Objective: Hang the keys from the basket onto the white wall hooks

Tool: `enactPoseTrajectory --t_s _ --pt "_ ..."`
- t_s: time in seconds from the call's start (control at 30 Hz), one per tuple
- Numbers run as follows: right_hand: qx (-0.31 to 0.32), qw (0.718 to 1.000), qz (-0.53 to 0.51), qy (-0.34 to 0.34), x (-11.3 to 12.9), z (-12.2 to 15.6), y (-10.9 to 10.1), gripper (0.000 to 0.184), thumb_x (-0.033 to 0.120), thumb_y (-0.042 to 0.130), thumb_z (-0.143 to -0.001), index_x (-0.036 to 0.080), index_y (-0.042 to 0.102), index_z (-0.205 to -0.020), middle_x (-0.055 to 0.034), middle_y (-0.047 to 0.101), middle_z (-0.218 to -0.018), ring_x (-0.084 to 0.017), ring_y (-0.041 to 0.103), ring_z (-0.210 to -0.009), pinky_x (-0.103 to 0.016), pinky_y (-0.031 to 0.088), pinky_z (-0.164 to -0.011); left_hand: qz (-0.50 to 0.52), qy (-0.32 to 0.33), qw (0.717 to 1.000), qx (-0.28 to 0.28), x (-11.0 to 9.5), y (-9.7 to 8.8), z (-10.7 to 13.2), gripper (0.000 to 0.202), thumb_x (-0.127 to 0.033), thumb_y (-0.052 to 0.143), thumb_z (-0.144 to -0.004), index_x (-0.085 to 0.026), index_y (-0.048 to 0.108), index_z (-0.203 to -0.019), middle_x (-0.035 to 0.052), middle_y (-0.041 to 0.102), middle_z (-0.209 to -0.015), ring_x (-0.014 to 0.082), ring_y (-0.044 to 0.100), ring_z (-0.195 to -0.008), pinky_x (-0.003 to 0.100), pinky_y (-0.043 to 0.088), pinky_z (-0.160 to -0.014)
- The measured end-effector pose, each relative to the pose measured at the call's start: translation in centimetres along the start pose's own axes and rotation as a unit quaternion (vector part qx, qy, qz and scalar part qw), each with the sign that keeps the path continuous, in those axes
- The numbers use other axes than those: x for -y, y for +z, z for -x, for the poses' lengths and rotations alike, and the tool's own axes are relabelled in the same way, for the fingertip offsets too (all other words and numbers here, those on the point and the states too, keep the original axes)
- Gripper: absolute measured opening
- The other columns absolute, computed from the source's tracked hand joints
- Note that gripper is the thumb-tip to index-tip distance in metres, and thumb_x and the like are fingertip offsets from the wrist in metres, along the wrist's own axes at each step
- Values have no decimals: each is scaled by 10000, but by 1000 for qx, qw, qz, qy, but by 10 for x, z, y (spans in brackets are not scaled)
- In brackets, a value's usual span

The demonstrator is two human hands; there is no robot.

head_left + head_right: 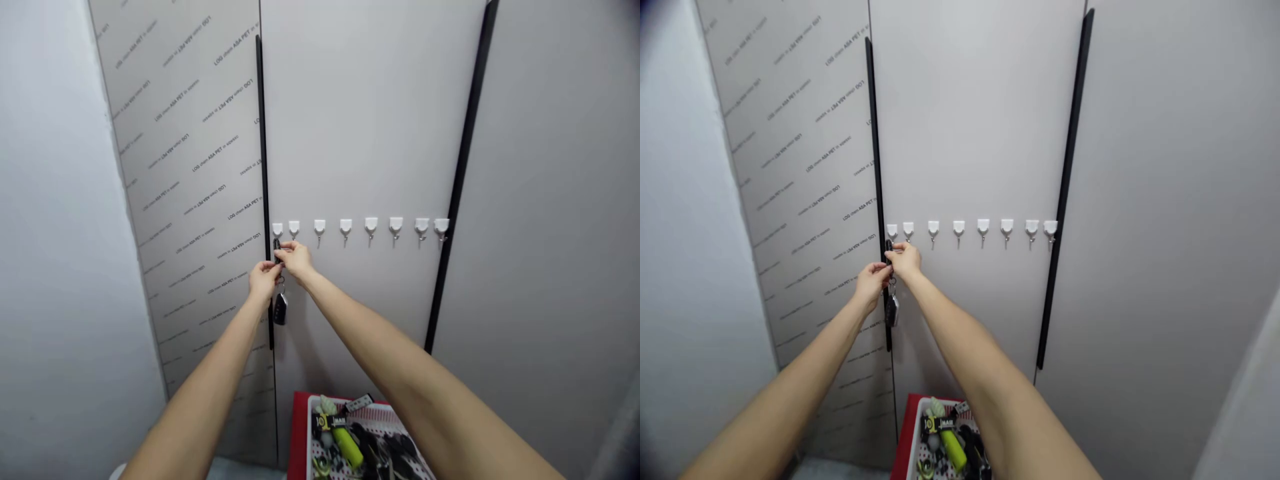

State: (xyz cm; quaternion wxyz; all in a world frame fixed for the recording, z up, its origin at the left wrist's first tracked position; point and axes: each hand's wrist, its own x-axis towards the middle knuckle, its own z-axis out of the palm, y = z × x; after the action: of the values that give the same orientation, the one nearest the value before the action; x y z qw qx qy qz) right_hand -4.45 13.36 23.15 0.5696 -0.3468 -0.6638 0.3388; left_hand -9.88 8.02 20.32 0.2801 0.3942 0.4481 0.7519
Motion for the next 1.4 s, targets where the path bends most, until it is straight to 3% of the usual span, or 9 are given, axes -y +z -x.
enactPoseTrajectory --t_s 0.27,0.5,0.67,0.8,0.9,1.0,1.1,1.27,1.4 --pt "-76 991 113 11 -3 -13 14 158 223 519 -539 146 536 -676 -13 562 -637 -102 511 -598 -219 393 -604 -112 14 993 -20 14 1 -32 105 -192 504 -526 -154 437 -598 -67 421 -439 42 389 -351 172 317 -381" --pt "-74 978 194 -28 -9 0 5 147 285 502 -558 152 532 -614 -10 552 -596 -102 489 -564 -233 379 -581 -167 13 985 -39 30 -7 -31 165 -130 500 -517 -148 490 -681 -15 508 -594 65 457 -487 201 373 -500" --pt "6 982 180 -52 -42 46 -40 144 252 485 -572 146 532 -658 0 551 -633 -83 485 -589 -210 371 -590 -209 52 976 -36 55 -19 16 219 -152 483 -542 -151 499 -761 2 530 -712 76 477 -594 210 385 -581" --pt "98 978 182 30 -92 116 -93 102 195 454 -583 130 524 -620 2 537 -568 -81 474 -535 -204 368 -547 -259 9 962 84 95 -21 85 190 -152 452 -577 -140 498 -761 6 530 -704 81 470 -589 216 383 -592" --pt "95 970 205 92 -122 171 -127 114 193 433 -598 129 524 -623 -6 538 -567 -90 472 -524 -212 366 -536 -320 -9 929 188 130 -19 135 184 -126 427 -590 -143 498 -759 12 526 -718 89 472 -604 233 383 -616" --pt "76 966 230 94 -138 216 -148 137 193 397 -628 149 526 -638 -8 545 -588 -102 479 -544 -221 367 -540 -376 48 891 252 155 -20 168 201 -99 405 -599 -162 502 -762 22 513 -784 115 467 -742 255 361 -701" --pt "80 961 255 73 -147 243 -158 135 185 400 -637 170 533 -659 -16 550 -633 -122 486 -606 -242 369 -585 -449 105 850 255 163 -22 183 264 -91 391 -609 -169 484 -844 46 477 -914 145 408 -887 277 311 -774" --pt "113 949 291 40 -155 254 -159 147 204 460 -620 190 544 -740 -27 553 -731 -149 471 -729 -282 351 -672 -567 100 777 254 158 -20 187 355 -105 392 -607 -190 438 -949 53 475 -941 182 402 -897 308 301 -742" --pt "132 942 307 -5 -151 253 -158 205 204 495 -601 195 539 -801 -30 549 -798 -152 441 -791 -290 330 -704 -536 109 798 252 156 -20 189 370 -136 419 -592 -173 423 -960 57 498 -915 183 418 -882 313 298 -746"
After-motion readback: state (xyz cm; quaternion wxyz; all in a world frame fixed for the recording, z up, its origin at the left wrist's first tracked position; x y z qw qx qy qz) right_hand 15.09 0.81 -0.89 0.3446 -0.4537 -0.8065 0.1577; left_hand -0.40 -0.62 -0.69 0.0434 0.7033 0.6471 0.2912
